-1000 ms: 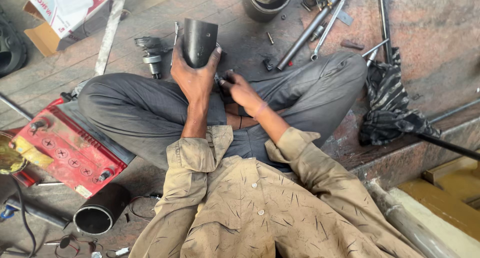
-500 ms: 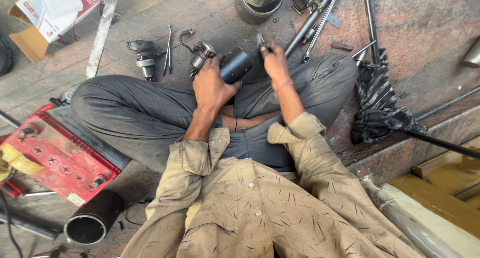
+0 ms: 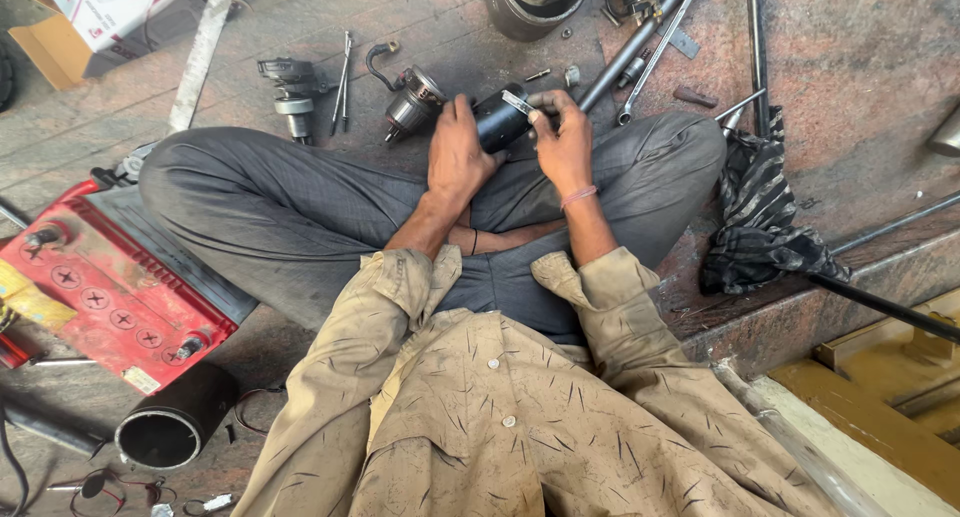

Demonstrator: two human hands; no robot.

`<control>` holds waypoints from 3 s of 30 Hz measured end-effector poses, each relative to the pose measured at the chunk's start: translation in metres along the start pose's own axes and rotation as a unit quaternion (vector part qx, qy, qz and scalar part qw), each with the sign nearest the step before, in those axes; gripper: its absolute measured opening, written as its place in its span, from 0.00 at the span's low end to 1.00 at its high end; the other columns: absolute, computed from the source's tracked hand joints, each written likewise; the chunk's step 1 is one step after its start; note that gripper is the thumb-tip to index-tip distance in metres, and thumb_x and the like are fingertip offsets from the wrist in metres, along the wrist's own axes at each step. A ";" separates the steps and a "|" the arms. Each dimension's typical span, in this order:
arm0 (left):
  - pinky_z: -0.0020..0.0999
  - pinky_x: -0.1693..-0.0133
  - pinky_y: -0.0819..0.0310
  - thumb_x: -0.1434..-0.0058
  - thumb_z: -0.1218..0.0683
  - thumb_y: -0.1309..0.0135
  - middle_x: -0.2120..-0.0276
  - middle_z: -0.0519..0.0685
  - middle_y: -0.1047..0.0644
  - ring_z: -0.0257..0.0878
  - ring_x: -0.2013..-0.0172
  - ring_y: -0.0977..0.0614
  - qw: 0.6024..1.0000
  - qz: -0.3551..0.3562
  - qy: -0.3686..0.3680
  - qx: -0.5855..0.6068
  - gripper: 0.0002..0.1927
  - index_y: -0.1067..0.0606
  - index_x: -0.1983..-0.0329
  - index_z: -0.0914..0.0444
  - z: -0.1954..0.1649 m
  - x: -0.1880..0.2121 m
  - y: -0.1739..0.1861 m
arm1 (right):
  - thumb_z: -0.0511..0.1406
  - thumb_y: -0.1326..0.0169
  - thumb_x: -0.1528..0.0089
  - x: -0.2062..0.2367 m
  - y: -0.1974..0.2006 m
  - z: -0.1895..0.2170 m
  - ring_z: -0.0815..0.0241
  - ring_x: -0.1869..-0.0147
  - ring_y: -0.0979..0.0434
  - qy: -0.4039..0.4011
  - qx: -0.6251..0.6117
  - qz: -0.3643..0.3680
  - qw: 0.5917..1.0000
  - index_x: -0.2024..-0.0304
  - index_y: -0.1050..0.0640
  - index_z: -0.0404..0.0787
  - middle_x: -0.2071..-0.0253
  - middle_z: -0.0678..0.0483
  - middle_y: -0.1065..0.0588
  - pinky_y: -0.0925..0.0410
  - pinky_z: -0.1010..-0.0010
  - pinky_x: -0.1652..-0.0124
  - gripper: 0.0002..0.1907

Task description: The person sits on the workshop floor and works on a starter motor in their lap. They pull the motor apart, separate the cylindrical housing from the end cap and armature, handle the brushes and internal parts, and repeatedly press and twist the components to reassemble the unit by hand.

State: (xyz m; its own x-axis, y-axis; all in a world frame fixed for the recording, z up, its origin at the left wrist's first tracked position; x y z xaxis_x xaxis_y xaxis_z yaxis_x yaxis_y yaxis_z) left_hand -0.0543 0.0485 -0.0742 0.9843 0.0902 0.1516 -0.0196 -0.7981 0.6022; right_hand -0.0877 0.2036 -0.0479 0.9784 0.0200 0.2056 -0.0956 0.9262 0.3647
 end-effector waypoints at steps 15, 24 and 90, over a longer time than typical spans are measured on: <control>0.52 0.56 0.22 0.59 0.52 0.27 0.55 0.68 0.23 0.66 0.56 0.18 0.996 0.026 0.066 0.050 0.33 0.26 0.54 0.73 0.016 -0.004 -0.005 | 0.30 0.37 0.37 0.020 -0.010 -0.007 0.48 0.58 0.21 0.146 0.201 -0.045 0.968 0.56 0.20 0.36 0.61 0.45 0.21 0.30 0.61 0.56 0.07; 0.49 0.53 0.22 0.64 0.50 0.24 0.55 0.69 0.22 0.64 0.55 0.17 0.993 0.018 0.073 0.089 0.41 0.28 0.49 0.73 0.022 -0.006 -0.006 | 0.27 0.39 0.38 0.018 -0.009 -0.009 0.53 0.58 0.19 0.152 0.160 -0.019 0.975 0.56 0.20 0.36 0.61 0.47 0.21 0.28 0.64 0.57 0.08; 0.50 0.51 0.23 0.59 0.53 0.26 0.53 0.68 0.24 0.65 0.52 0.20 0.992 0.031 0.088 0.082 0.37 0.29 0.50 0.75 0.019 -0.010 -0.010 | 0.29 0.40 0.37 0.027 -0.019 -0.002 0.45 0.55 0.21 0.160 0.187 -0.023 0.969 0.54 0.19 0.38 0.59 0.44 0.23 0.30 0.60 0.54 0.08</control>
State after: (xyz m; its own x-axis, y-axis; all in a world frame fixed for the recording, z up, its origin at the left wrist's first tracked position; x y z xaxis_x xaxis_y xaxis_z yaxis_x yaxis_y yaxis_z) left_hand -0.0608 0.0442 -0.0965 0.9362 0.1288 0.3271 -0.0361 -0.8903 0.4539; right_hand -0.0587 0.1878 -0.0510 0.9840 0.1537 -0.0897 -0.0516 0.7289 0.6826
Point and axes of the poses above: each hand's wrist, its own x-axis away from the middle knuckle, its own y-axis out of the back of the hand, z = x × y, the point moved 2 cm from there along -x, towards the middle knuckle
